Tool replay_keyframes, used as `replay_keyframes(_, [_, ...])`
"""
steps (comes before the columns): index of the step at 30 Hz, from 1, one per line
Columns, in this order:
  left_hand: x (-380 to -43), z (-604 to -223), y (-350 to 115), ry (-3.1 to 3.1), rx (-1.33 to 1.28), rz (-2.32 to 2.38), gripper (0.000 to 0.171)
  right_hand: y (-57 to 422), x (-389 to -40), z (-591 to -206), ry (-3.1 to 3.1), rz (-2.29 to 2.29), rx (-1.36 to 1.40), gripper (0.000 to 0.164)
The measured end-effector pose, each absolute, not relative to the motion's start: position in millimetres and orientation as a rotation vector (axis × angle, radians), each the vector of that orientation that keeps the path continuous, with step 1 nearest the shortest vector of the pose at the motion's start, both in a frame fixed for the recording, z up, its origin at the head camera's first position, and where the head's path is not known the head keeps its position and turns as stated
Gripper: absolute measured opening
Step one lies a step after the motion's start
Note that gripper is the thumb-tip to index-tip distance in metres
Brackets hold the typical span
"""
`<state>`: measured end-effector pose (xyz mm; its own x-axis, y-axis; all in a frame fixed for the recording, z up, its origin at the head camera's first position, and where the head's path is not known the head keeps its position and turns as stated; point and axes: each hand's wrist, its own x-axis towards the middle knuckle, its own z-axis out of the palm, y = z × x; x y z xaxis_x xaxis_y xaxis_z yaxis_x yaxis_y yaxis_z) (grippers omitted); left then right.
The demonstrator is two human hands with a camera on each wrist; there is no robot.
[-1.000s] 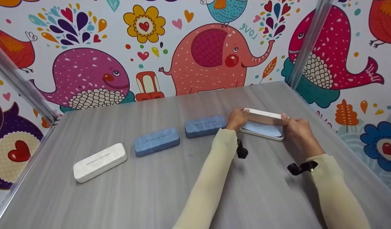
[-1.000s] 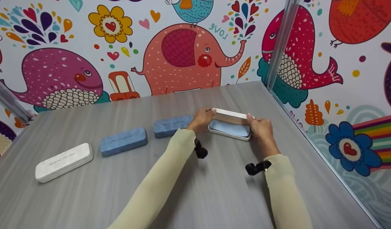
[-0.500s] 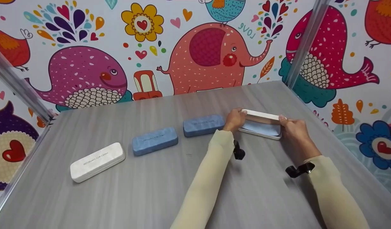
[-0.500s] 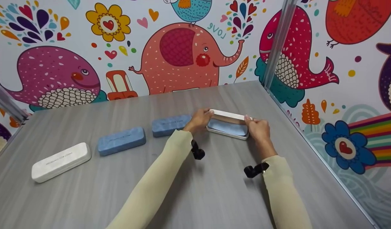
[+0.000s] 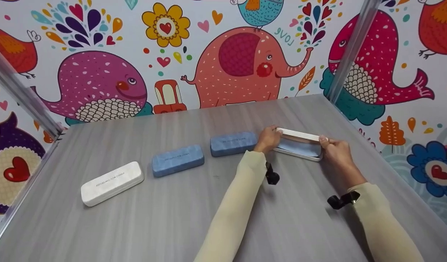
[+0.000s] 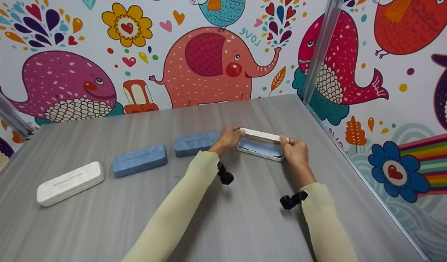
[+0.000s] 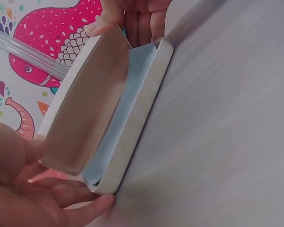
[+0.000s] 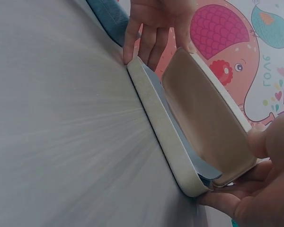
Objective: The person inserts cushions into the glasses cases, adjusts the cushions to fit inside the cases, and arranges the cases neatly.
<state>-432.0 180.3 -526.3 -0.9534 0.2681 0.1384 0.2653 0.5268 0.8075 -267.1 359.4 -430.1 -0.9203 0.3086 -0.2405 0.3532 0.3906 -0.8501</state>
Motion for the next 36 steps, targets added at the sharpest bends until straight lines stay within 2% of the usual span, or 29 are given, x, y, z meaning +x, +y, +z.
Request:
replay_keyframes(3, [-424,-520,175,2.755,0.506,1.456,0.040,359,-266,-432,2.587,-1.601,0.603,0.065])
replay_keyframes(10, [-353,-437,148,2.550,0.328,1.537,0.039,358,-264,-435,2.589,-1.619,0.573,0.065])
replay_keyframes(13, [-338,-423,145,2.549,0.270,1.550,0.038,358,-263,-437,2.617,-1.629,0.548,0.064])
replay_keyframes(20, [-336,-420,143,2.581,0.238,1.476,0.024,357,-263,-438,2.604,-1.639,0.528,0.067])
replay_keyframes(27, [-338,-422,138,2.537,0.267,1.501,0.037,359,-262,-437,2.550,-1.671,0.497,0.072])
replay_keyframes(30, [-337,-423,138,2.537,0.266,1.485,0.033,360,-261,-437,2.530,-1.687,0.495,0.072])
replay_keyframes(33, [-336,-423,139,2.538,0.248,1.478,0.022,361,-261,-438,2.518,-1.699,0.494,0.072])
replay_keyframes(36, [-336,-423,140,2.525,0.231,1.487,0.032,361,-261,-439,2.529,-1.698,0.479,0.071])
